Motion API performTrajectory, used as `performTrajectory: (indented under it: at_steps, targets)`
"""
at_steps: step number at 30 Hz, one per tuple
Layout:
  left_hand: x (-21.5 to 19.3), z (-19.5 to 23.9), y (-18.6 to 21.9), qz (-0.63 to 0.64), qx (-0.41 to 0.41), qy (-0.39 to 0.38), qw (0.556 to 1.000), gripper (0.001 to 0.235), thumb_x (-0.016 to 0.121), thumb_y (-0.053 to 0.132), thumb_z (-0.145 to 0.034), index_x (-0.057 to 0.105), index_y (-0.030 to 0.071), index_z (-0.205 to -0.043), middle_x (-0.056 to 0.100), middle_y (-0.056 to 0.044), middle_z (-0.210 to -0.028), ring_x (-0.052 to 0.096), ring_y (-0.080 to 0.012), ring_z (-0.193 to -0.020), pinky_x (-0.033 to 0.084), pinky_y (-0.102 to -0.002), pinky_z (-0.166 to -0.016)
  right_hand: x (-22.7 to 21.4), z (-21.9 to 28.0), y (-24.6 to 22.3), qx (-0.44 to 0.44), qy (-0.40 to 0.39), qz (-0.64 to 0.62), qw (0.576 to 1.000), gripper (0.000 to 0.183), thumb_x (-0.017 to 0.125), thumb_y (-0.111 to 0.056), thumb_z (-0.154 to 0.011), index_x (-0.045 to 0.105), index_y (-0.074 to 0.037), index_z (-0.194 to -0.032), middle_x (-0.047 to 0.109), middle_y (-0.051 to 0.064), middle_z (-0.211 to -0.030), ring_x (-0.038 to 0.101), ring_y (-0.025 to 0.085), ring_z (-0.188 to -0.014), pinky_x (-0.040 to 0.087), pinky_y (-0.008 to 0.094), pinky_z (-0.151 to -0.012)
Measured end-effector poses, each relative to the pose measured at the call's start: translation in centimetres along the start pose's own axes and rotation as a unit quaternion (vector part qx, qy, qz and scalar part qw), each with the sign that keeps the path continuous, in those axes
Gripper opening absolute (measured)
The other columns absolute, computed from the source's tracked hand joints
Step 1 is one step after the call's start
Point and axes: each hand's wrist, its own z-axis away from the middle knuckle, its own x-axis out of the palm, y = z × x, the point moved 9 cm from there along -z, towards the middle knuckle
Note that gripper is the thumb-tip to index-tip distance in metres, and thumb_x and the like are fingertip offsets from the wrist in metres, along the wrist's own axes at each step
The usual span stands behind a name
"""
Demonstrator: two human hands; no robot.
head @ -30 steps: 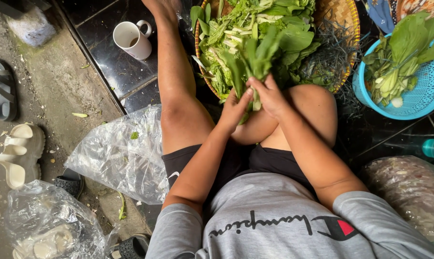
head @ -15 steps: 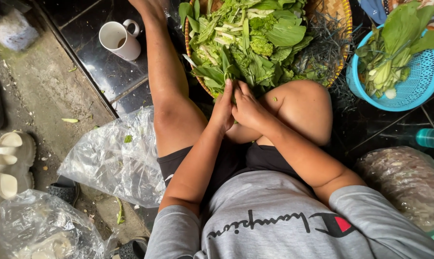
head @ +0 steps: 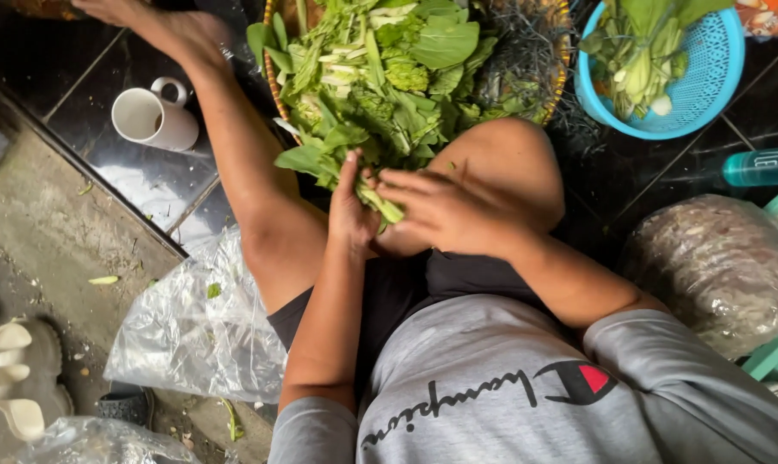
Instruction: The person sits on the floor and repeatedly gathers leafy green vegetables from a woven basket, aligns them into small bunches, and ties each bunch with a rubber band. The tied bundles are placed into a blue colander beside the basket.
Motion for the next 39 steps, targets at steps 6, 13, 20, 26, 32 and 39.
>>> performTrajectory:
  at_steps: [6, 13, 20, 26, 32, 39]
  targets:
    - [-0.2, 0.4, -1.9, 0.023, -0.097, -0.041, 0.994, 0.028, 0.071, 0.009, -0.092, 0.063, 0.017, -0.117, 0.046, 0.010, -0.062, 0.041, -0.0021, -0.049, 0.042, -0.018, -0.050, -16.7, 7.3, 17.0, 0.188, 0.274, 0.080, 0.940, 0.025, 0.056, -0.004, -0.112, 0.059, -0.002, -0.136, 0.069, 0.014, -0.126, 0.070, 0.027, -0.094, 0.053, 0.041, -0.085]
    - [-1.1, 0.4, -1.9, -0.031, -0.057, 0.013, 0.998, 0.018, 0.073, 0.012, -0.092, 0.064, 0.018, -0.107, 0.049, 0.006, -0.075, 0.037, -0.0024, -0.051, 0.032, -0.018, -0.048, -22.2, 10.9, 35.7, 0.243, 0.285, 0.362, 0.854, 0.021, 0.079, -0.015, -0.105, 0.076, -0.013, -0.126, 0.069, 0.020, -0.117, 0.057, 0.054, -0.106, 0.033, 0.066, -0.104]
    - [-1.7, 0.1, -1.5, -0.047, -0.018, 0.038, 0.998, 0.017, 0.071, 0.012, -0.093, 0.066, 0.015, -0.109, 0.050, 0.003, -0.081, 0.038, -0.0042, -0.054, 0.033, -0.019, -0.050, -18.3, 4.5, 44.5, 0.281, 0.144, 0.464, 0.827, 0.025, 0.079, -0.039, -0.096, 0.081, -0.025, -0.116, 0.064, 0.005, -0.125, 0.039, 0.039, -0.119, 0.026, 0.056, -0.095]
    - [-1.9, -0.2, -1.6, -0.057, -0.011, 0.046, 0.997, 0.023, 0.071, 0.013, -0.092, 0.064, 0.013, -0.113, 0.051, 0.002, -0.082, 0.039, -0.0047, -0.054, 0.033, -0.020, -0.050, -18.6, 4.7, 46.4, 0.416, 0.084, 0.430, 0.797, 0.014, 0.086, -0.027, -0.084, 0.078, -0.039, -0.085, 0.068, -0.002, -0.099, 0.048, 0.037, -0.106, 0.028, 0.055, -0.092]
    - [-1.2, -0.1, -1.7, -0.080, -0.011, 0.019, 0.997, 0.025, 0.071, 0.013, -0.092, 0.065, 0.012, -0.116, 0.056, 0.002, -0.084, 0.040, -0.0052, -0.055, 0.034, -0.021, -0.053, -25.4, 5.5, 34.6, 0.300, 0.209, 0.236, 0.900, 0.009, 0.072, -0.024, -0.106, 0.077, -0.019, -0.110, 0.077, 0.007, -0.101, 0.071, 0.031, -0.089, 0.045, 0.053, -0.081]
    - [0.0, 1.0, -1.0, -0.112, 0.036, 0.001, 0.993, 0.027, 0.070, 0.011, -0.092, 0.065, 0.011, -0.119, 0.054, 0.001, -0.080, 0.039, -0.0078, -0.056, 0.033, -0.025, -0.053, -27.9, 5.8, 25.9, 0.285, 0.177, -0.036, 0.941, 0.005, 0.057, -0.020, -0.123, 0.057, -0.016, -0.120, 0.045, 0.000, -0.091, 0.036, 0.008, -0.072, 0.038, 0.024, -0.059]
